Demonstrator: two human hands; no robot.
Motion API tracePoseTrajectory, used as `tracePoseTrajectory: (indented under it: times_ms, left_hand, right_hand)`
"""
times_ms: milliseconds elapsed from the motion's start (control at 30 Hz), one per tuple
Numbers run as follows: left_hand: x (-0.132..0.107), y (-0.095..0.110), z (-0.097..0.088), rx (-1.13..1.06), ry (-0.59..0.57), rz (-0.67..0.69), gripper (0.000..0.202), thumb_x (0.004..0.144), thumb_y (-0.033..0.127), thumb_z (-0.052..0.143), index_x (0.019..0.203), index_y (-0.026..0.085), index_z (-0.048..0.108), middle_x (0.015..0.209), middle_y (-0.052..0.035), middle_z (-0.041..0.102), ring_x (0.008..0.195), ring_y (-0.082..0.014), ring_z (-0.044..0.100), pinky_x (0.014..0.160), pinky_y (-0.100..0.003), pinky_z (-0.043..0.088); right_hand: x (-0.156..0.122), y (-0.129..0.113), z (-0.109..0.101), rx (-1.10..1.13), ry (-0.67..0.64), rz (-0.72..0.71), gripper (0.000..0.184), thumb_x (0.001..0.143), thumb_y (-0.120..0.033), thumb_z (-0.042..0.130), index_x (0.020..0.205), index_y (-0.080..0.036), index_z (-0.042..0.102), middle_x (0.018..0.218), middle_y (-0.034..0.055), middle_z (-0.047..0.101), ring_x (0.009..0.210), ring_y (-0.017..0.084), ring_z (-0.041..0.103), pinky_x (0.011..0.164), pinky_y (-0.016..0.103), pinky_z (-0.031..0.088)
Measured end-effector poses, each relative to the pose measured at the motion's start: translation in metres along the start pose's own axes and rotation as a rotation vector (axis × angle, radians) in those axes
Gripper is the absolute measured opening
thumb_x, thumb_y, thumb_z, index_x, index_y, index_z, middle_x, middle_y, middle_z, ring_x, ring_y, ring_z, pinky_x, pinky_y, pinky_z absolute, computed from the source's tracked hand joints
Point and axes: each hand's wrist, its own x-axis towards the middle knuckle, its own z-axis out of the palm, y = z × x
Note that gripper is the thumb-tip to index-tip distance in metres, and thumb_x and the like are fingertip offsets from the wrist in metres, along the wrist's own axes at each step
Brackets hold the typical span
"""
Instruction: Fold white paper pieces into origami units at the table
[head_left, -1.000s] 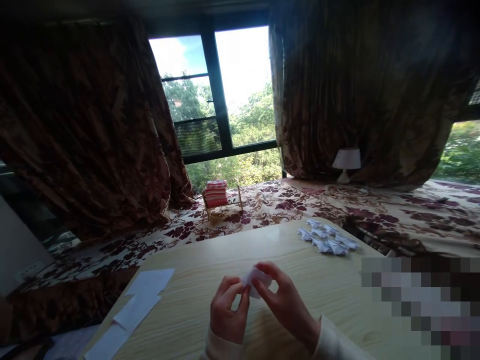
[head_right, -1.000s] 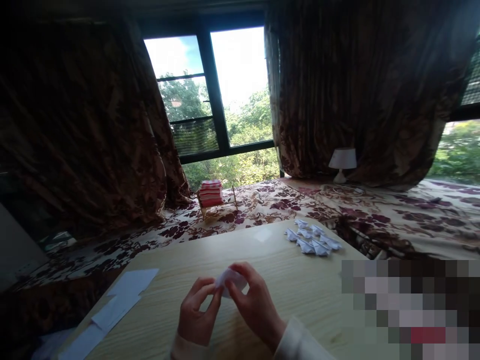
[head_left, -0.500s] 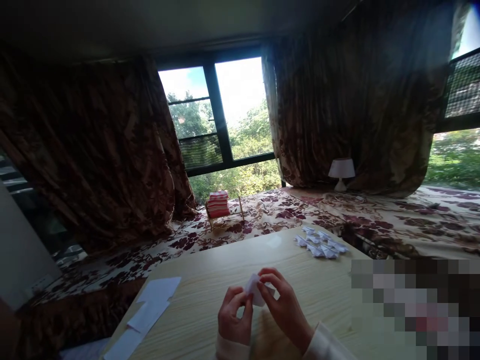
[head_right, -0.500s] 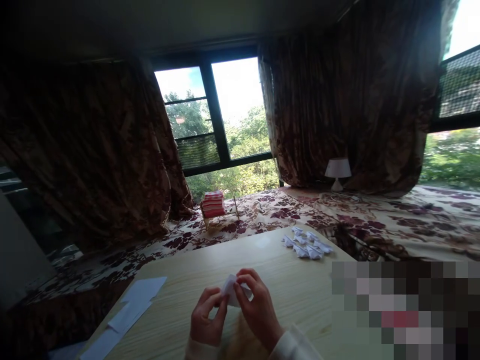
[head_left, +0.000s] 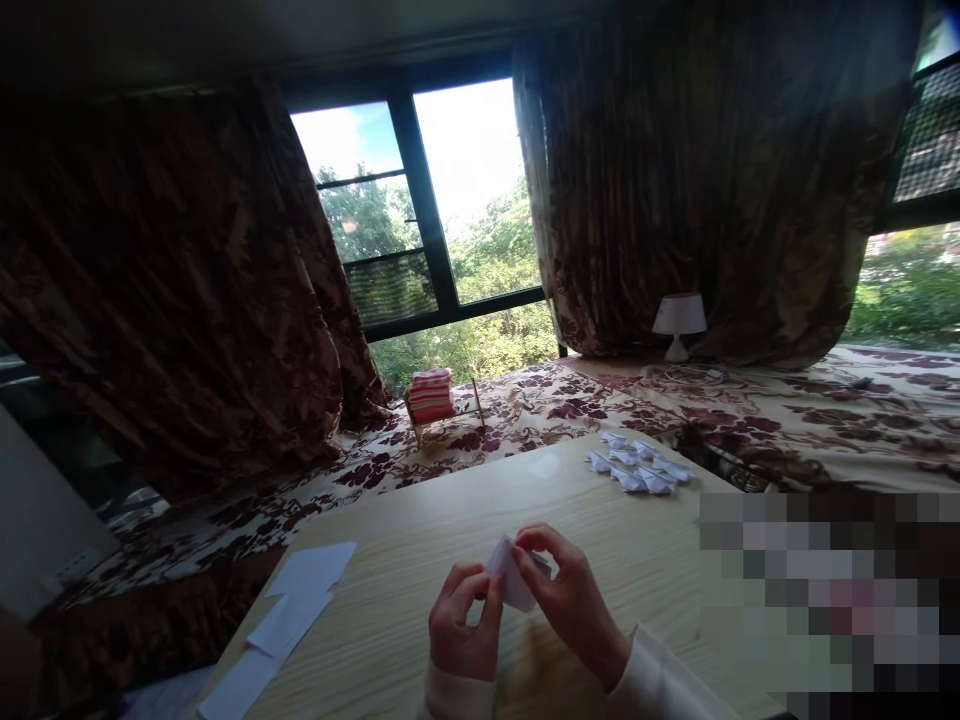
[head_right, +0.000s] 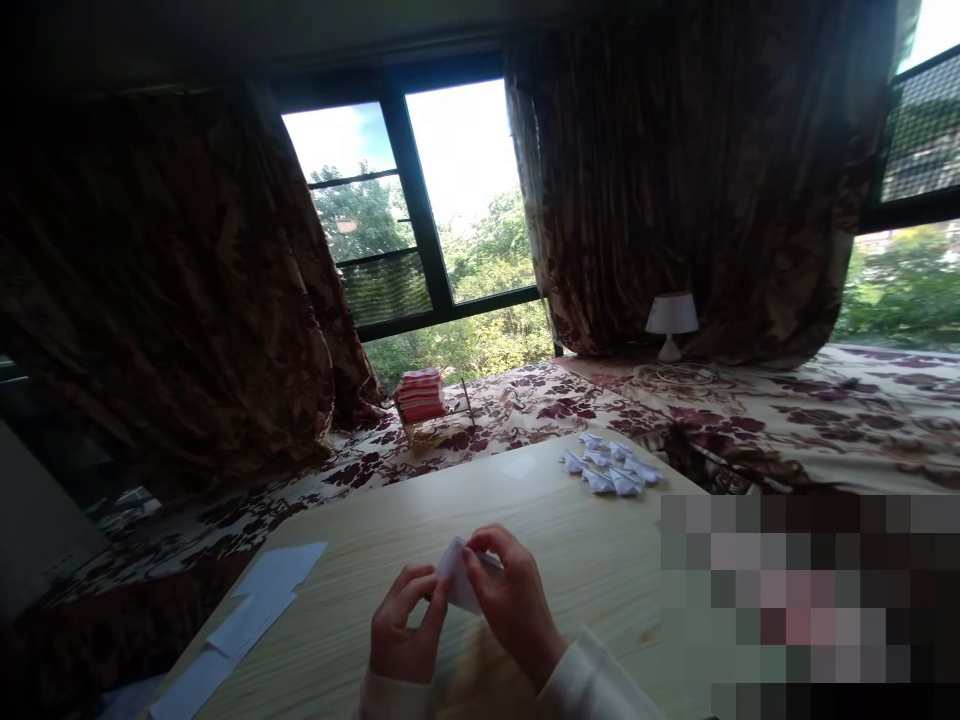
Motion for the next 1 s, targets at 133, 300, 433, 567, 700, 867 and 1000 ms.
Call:
tracePoseTrajectory:
  times_ms: [133, 300, 433, 567, 700, 867, 1000]
  left_hand:
    - [0.001, -0.001, -0.002, 0.019, -0.048, 0.034, 0.012, 0.078, 0.016, 0.06, 0.067, 0.018, 0.065, 0.071, -0.0033, 0.065, 0.064, -0.0149, 0.062, 0.06, -0.023, 0.05]
    - [0.0, -0.008, 0.0, 0.015, -0.012, 0.089, 0.011, 0.078, 0.016, 0.059, 0.068, 0.019, 0.063, 0.069, -0.002, 0.065, 0.06, -0.0136, 0.061, 0.055, -0.022, 0.05]
    - [-0.003, -0.012, 0.003, 0.005, -0.005, 0.106, 0.011, 0.079, 0.017, 0.06, 0.068, 0.018, 0.062, 0.07, -0.0015, 0.064, 0.06, -0.0126, 0.061, 0.054, -0.021, 0.05]
    - [-0.004, -0.013, 0.003, 0.005, -0.008, 0.1, 0.011, 0.079, 0.016, 0.06, 0.069, 0.018, 0.06, 0.071, -0.0017, 0.064, 0.06, -0.0122, 0.061, 0.055, -0.02, 0.05]
    - [-0.004, -0.013, 0.003, 0.005, -0.018, 0.108, 0.011, 0.079, 0.016, 0.06, 0.068, 0.018, 0.059, 0.07, -0.0015, 0.064, 0.059, -0.0121, 0.061, 0.053, -0.02, 0.051]
    - [-0.004, -0.014, 0.001, 0.016, -0.018, 0.117, 0.01, 0.079, 0.015, 0.06, 0.069, 0.018, 0.058, 0.07, -0.0012, 0.063, 0.059, -0.0118, 0.061, 0.053, -0.02, 0.051]
    - [-0.005, -0.014, 0.0, 0.025, -0.029, 0.121, 0.011, 0.079, 0.014, 0.06, 0.069, 0.018, 0.056, 0.071, -0.0011, 0.063, 0.06, -0.0119, 0.06, 0.055, -0.02, 0.051]
  right_hand:
    - [0.0, -0.001, -0.001, 0.002, 0.005, 0.019, 0.013, 0.085, -0.025, 0.054, 0.075, -0.018, 0.058, 0.077, 0.003, 0.061, 0.074, 0.017, 0.057, 0.071, 0.027, 0.045]
    - [0.001, 0.004, 0.0, 0.013, 0.013, 0.013, 0.014, 0.084, -0.028, 0.054, 0.076, -0.018, 0.058, 0.076, 0.0033, 0.061, 0.071, 0.017, 0.057, 0.067, 0.028, 0.046]
    - [0.0, 0.007, -0.001, 0.013, 0.016, -0.004, 0.013, 0.084, -0.027, 0.054, 0.075, -0.019, 0.058, 0.076, 0.0031, 0.061, 0.071, 0.017, 0.056, 0.068, 0.028, 0.046]
    - [-0.002, 0.007, -0.002, 0.016, 0.017, -0.013, 0.012, 0.084, -0.026, 0.055, 0.075, -0.019, 0.058, 0.075, 0.0028, 0.062, 0.071, 0.017, 0.056, 0.068, 0.028, 0.046]
    - [-0.004, 0.006, -0.002, 0.02, 0.018, -0.016, 0.012, 0.084, -0.027, 0.055, 0.075, -0.019, 0.059, 0.074, 0.0025, 0.062, 0.07, 0.017, 0.056, 0.067, 0.028, 0.045]
    - [-0.005, 0.007, -0.001, 0.028, 0.006, -0.007, 0.013, 0.084, -0.028, 0.055, 0.075, -0.019, 0.059, 0.07, 0.0017, 0.062, 0.066, 0.016, 0.055, 0.064, 0.027, 0.046]
    - [-0.005, 0.01, 0.0, 0.043, 0.018, 0.011, 0.01, 0.083, -0.028, 0.057, 0.082, -0.018, 0.06, 0.074, 0.0026, 0.063, 0.068, 0.016, 0.056, 0.066, 0.027, 0.047]
